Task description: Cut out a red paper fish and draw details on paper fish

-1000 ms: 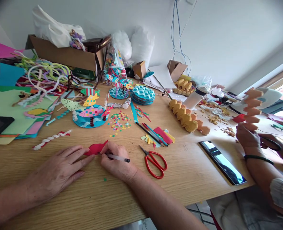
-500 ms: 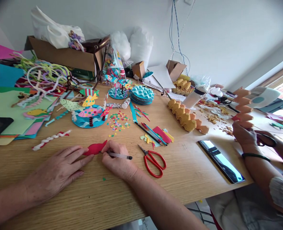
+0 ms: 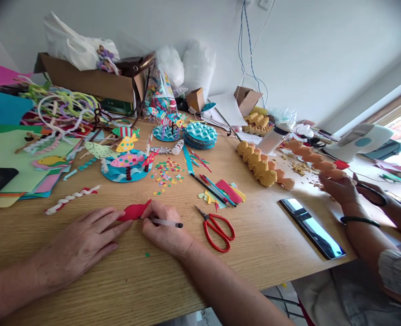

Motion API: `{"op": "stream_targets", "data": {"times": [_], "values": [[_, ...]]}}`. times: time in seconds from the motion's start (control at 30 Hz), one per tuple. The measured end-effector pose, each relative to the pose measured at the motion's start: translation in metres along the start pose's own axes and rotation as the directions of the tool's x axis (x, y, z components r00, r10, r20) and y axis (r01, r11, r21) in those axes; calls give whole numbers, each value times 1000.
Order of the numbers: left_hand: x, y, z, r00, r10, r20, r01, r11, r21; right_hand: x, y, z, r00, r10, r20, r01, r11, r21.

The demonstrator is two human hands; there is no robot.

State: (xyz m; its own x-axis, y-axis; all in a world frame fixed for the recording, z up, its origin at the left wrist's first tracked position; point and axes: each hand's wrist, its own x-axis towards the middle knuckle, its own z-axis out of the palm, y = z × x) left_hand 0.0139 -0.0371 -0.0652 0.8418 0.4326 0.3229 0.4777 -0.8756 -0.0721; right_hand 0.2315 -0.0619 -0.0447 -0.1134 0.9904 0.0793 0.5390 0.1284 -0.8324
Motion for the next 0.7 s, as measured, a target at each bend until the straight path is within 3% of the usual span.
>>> {"op": "stream_targets", "data": {"times": [0.7], "values": [[-1, 0, 1, 1000, -10, -18, 10, 1000, -8, 0, 1, 0, 999, -41, -33, 42, 999, 16]]}}
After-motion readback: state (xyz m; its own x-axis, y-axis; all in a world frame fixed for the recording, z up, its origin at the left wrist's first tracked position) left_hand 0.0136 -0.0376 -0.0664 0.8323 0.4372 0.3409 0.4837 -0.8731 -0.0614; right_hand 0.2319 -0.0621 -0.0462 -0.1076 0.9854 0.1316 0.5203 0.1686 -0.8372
